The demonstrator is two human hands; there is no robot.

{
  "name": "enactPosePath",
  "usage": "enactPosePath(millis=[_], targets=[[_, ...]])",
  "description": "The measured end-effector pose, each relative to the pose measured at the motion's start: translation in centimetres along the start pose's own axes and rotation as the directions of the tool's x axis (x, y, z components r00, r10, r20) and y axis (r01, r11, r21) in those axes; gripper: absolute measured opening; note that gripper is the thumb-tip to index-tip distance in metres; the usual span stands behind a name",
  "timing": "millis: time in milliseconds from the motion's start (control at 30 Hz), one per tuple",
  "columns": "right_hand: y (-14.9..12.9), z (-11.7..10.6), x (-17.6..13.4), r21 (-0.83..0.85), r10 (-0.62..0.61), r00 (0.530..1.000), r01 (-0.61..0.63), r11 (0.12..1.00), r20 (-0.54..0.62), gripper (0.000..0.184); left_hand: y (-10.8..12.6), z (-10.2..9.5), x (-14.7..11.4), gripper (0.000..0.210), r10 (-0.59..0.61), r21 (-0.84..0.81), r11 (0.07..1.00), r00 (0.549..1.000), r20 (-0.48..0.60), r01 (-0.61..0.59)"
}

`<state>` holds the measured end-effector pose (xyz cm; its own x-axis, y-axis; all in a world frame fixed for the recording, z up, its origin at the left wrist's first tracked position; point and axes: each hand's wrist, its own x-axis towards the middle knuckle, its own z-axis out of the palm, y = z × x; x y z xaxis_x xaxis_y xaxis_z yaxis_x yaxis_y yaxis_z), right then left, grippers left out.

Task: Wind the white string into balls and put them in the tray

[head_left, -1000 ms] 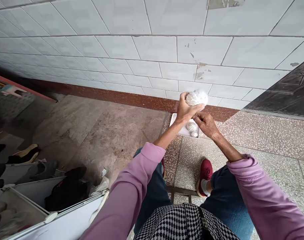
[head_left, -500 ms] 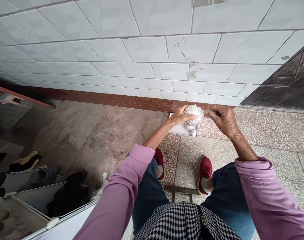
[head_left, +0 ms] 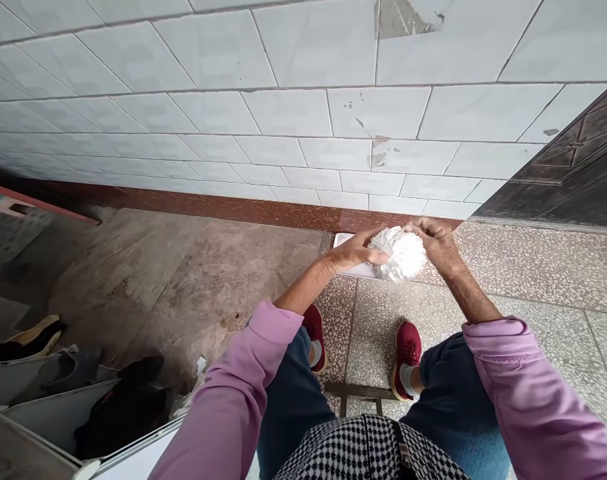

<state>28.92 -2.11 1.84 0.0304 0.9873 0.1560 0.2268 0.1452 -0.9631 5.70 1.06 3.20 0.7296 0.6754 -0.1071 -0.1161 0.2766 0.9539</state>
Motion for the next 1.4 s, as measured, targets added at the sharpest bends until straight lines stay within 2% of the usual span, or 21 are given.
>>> enactPosePath(millis=[100,233,333,433,533,600,667,767,833,933,1000,1067,1167,1267,1333,1400], targets=[[0.7,1.5,0.1,0.103,0.076,0.992,-0.086,0.991,0.097,0.026,0.2,0.1,-0.1,0.069,0.054,-0.058,0.996,0.990,-0.132,-0.062],[1.4,2.8,0.2,0.064,0.114,0.983,-0.124,0.990,0.145,0.031,-0.1,-0.3,0.5,0.068,0.102,-0.068,0.989,0.942,-0.321,-0.131],[1.2,3.7,-0.2,-0.029,0.067,0.972,-0.062,0.998,0.225,0.040,0.0,-1.0,1.0,0.072,0.125,-0.142,0.969,0.894,-0.431,-0.203],[0.2,4.6,-1.0,-0.141,0.000,0.931,0.055,0.988,0.365,0.041,0.1,-2.3,1.6,0.071,0.122,-0.172,0.951,0.821,-0.557,-0.258],[-1.3,4.6,-1.8,-0.175,-0.048,0.918,0.126,0.976,0.393,0.045,-0.1,-3.7,1.9,0.076,0.130,-0.051,0.976,0.748,-0.650,-0.214],[-2.3,3.7,-1.9,-0.164,-0.088,0.940,0.149,0.975,0.330,0.049,-0.4,-4.3,1.9,0.081,0.189,0.111,0.982,0.733,-0.654,-0.154],[-3.0,2.5,-1.6,-0.167,-0.122,0.963,0.164,0.972,0.239,0.054,-0.4,-4.5,1.7,0.081,0.241,0.259,0.961,0.768,-0.593,-0.101],[-3.5,0.8,-0.9,-0.207,-0.142,0.983,0.163,0.965,0.114,0.061,-0.3,-4.0,1.3,0.073,0.214,0.344,0.937,0.880,-0.425,-0.062],[-3.7,0.2,-0.4,-0.239,-0.142,0.986,0.158,0.958,0.084,0.060,-0.2,-3.4,1.0,0.068,0.177,0.344,0.937,0.936,-0.305,-0.065],[-4.1,0.0,-0.2,-0.265,-0.141,0.985,0.162,0.951,0.097,0.053,-0.5,-2.5,0.9,0.063,0.132,0.326,0.943,0.976,-0.172,-0.070],[-4.3,0.2,-0.1,-0.264,-0.139,0.987,0.157,0.952,0.085,0.050,-1.0,-1.9,1.0,0.064,0.082,0.253,0.966,0.989,-0.123,-0.048],[-4.4,0.4,0.0,-0.267,-0.133,0.990,0.142,0.953,0.052,0.048,-1.5,-1.2,1.4,0.070,0.047,0.142,0.989,0.991,-0.125,-0.029],[-3.7,0.7,0.7,-0.256,-0.131,0.991,0.130,0.958,0.012,0.045,-1.9,-0.4,1.8,0.076,0.067,0.075,0.996,0.971,-0.231,-0.051],[-2.1,0.5,1.9,-0.172,-0.090,0.996,0.089,0.981,0.002,0.046,-1.9,-0.7,1.9,0.071,0.062,0.089,0.995,0.952,-0.301,-0.037],[-0.8,0.3,2.7,-0.102,-0.035,0.999,0.037,0.994,0.023,0.047,-1.7,-1.2,1.5,0.072,0.009,0.050,0.999,0.964,-0.266,0.005],[0.6,0.1,3.1,-0.053,0.009,0.998,-0.005,0.999,0.059,0.045,-1.5,-1.6,0.9,0.074,-0.070,-0.024,0.998,0.981,-0.181,0.066]])
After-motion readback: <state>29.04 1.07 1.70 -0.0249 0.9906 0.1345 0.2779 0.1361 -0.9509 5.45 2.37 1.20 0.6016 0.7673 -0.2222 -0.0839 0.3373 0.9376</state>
